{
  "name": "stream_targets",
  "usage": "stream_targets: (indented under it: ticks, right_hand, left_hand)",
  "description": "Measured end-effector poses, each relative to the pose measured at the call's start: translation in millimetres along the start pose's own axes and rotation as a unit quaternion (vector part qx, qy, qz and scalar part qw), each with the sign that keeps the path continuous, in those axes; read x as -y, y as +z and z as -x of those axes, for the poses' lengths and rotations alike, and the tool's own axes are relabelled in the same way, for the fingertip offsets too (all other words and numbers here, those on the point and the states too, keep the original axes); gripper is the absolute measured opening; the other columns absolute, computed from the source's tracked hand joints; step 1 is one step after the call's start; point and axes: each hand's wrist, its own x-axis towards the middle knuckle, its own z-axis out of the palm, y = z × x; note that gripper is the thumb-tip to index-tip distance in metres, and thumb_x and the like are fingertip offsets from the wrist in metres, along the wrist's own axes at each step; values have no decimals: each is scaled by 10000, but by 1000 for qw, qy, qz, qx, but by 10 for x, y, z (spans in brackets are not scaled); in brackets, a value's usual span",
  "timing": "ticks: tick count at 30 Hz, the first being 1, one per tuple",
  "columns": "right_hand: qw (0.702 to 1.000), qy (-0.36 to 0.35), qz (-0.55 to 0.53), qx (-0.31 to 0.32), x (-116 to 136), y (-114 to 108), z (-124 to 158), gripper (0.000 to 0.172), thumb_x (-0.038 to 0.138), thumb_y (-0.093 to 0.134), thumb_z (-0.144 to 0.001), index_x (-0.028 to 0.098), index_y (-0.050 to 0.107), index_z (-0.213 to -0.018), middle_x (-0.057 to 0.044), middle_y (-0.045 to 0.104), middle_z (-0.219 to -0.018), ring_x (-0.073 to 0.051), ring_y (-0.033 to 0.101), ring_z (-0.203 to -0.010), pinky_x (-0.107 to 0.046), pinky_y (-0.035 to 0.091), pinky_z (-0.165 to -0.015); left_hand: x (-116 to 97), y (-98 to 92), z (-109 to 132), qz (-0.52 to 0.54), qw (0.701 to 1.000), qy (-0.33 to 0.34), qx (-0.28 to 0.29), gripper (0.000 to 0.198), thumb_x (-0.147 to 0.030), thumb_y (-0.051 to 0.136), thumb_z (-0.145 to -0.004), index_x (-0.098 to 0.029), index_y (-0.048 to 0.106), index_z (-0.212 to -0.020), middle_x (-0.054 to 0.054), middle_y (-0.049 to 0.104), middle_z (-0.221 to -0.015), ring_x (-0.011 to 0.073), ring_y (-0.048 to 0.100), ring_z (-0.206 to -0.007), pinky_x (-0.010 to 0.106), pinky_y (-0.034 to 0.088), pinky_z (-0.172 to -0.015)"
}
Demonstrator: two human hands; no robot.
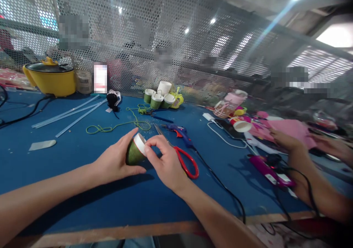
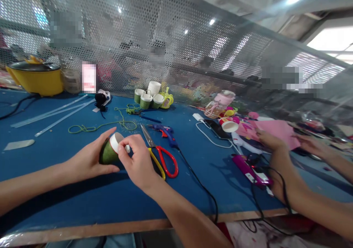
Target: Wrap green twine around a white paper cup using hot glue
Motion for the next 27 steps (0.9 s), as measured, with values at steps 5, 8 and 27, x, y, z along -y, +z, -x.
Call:
stream_targets:
  ticks: [5, 8, 27]
  right_hand:
    - [1000, -1, -5, 11, 8, -3, 10, 97, 159, 473, -829, 193, 519, -751, -28, 544, -782, -158, 521, -788, -305, 422, -735]
    - [1000, 3, -13, 13, -16, -25, 14, 77, 173, 479, -833, 190, 528, -775, -28, 541, -803, -155, 526, -798, -299, 423, -736]
    - [998, 19, -58, 18, -54, -118, 1, 102, 216, 468, -857, 194, 534, -783, -22, 558, -804, -143, 537, -772, -286, 425, -723]
  left_hand:
    - [-15, -17, -12, 76, 997, -28, 1, 861, -331, 658, -694, -178, 149, -1371, 138, 525, -1175, 287, 548, -1019, 447, 443, -867]
    - [-63, -76, -39, 185, 980, -75, 28, 855, -341, 661, -682, -181, 163, -1358, 98, 543, -1105, 245, 572, -919, 395, 471, -808]
    - [25, -197, -92, 394, 890, -174, 149, 729, -547, 620, -697, -175, 362, -1267, 100, 564, -1013, 218, 587, -805, 346, 471, -692]
